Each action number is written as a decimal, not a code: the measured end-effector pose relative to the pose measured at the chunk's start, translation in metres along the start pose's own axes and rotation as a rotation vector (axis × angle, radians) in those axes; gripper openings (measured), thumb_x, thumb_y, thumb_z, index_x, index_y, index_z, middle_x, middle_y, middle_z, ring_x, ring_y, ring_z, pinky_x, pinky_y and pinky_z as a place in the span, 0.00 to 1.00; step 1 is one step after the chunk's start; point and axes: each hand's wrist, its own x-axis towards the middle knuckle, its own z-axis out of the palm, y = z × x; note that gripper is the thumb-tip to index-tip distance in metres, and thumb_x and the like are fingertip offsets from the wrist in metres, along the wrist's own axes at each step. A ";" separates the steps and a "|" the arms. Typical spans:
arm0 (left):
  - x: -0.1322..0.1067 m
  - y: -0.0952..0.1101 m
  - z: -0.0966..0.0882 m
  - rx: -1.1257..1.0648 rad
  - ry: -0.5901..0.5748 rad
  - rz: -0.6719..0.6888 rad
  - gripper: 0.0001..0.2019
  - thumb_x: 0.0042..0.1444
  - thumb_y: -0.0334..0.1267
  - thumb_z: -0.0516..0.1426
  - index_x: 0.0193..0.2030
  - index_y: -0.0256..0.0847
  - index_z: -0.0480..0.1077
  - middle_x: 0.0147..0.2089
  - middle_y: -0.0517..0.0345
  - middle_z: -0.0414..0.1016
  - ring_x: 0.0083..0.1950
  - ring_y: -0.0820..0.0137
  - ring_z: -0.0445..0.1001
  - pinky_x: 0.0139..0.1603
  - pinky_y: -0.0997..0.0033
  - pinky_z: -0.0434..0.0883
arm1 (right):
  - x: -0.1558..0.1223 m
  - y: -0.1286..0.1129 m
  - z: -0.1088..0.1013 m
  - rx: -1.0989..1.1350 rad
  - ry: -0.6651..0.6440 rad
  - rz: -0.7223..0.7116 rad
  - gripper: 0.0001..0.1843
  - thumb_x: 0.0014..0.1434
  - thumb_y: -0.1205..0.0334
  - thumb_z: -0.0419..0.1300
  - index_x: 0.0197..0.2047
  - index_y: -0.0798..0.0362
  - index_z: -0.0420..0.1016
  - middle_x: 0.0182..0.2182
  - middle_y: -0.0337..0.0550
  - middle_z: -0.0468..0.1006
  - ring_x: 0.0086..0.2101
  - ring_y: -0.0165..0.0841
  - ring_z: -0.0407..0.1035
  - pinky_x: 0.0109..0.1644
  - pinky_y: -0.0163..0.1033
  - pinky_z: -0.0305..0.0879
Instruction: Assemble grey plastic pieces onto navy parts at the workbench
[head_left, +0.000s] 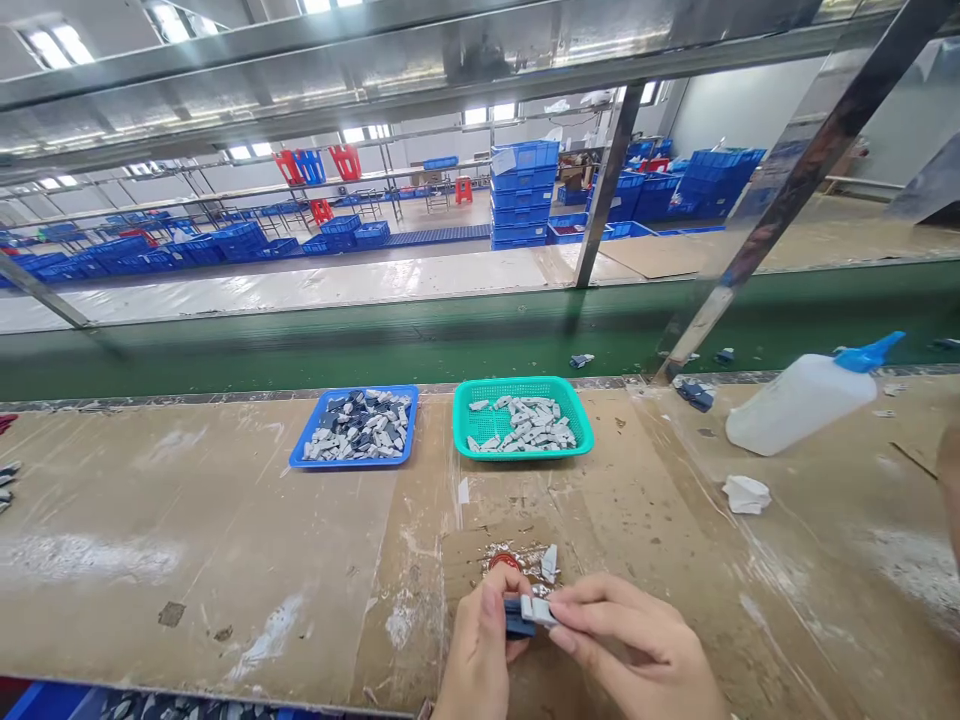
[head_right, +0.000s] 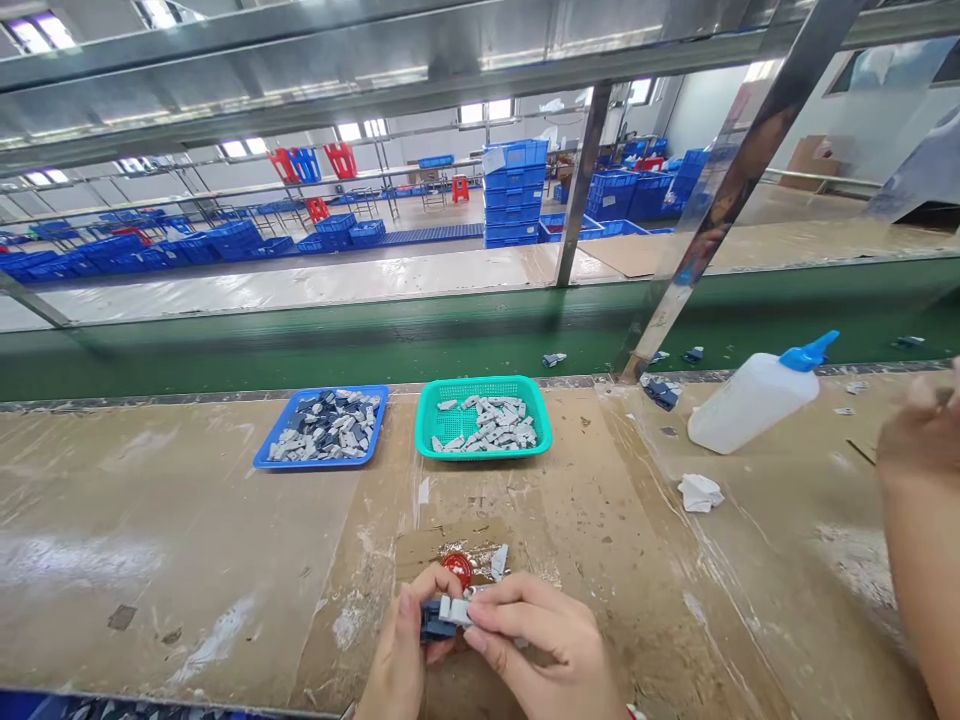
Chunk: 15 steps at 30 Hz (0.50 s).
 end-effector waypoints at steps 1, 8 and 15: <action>-0.001 -0.001 0.000 0.013 0.009 -0.012 0.35 0.55 0.70 0.37 0.31 0.38 0.65 0.22 0.64 0.53 0.23 0.74 0.50 0.25 0.72 0.47 | 0.001 0.000 -0.001 -0.006 -0.001 -0.002 0.11 0.52 0.72 0.65 0.38 0.47 0.81 0.31 0.42 0.80 0.31 0.30 0.76 0.35 0.29 0.75; 0.000 -0.012 -0.006 -0.091 0.062 -0.012 0.22 0.58 0.60 0.50 0.41 0.41 0.66 0.33 0.57 0.65 0.32 0.70 0.59 0.35 0.70 0.58 | -0.001 0.007 -0.005 0.043 0.103 0.192 0.06 0.54 0.65 0.65 0.35 0.48 0.82 0.31 0.44 0.80 0.31 0.32 0.76 0.32 0.30 0.76; -0.005 -0.015 -0.004 -0.128 0.041 0.069 0.22 0.57 0.58 0.53 0.49 0.45 0.60 0.38 0.57 0.64 0.39 0.69 0.62 0.42 0.70 0.59 | -0.002 0.005 0.007 -0.034 0.107 0.037 0.06 0.55 0.67 0.64 0.36 0.49 0.81 0.30 0.45 0.80 0.31 0.32 0.76 0.33 0.31 0.76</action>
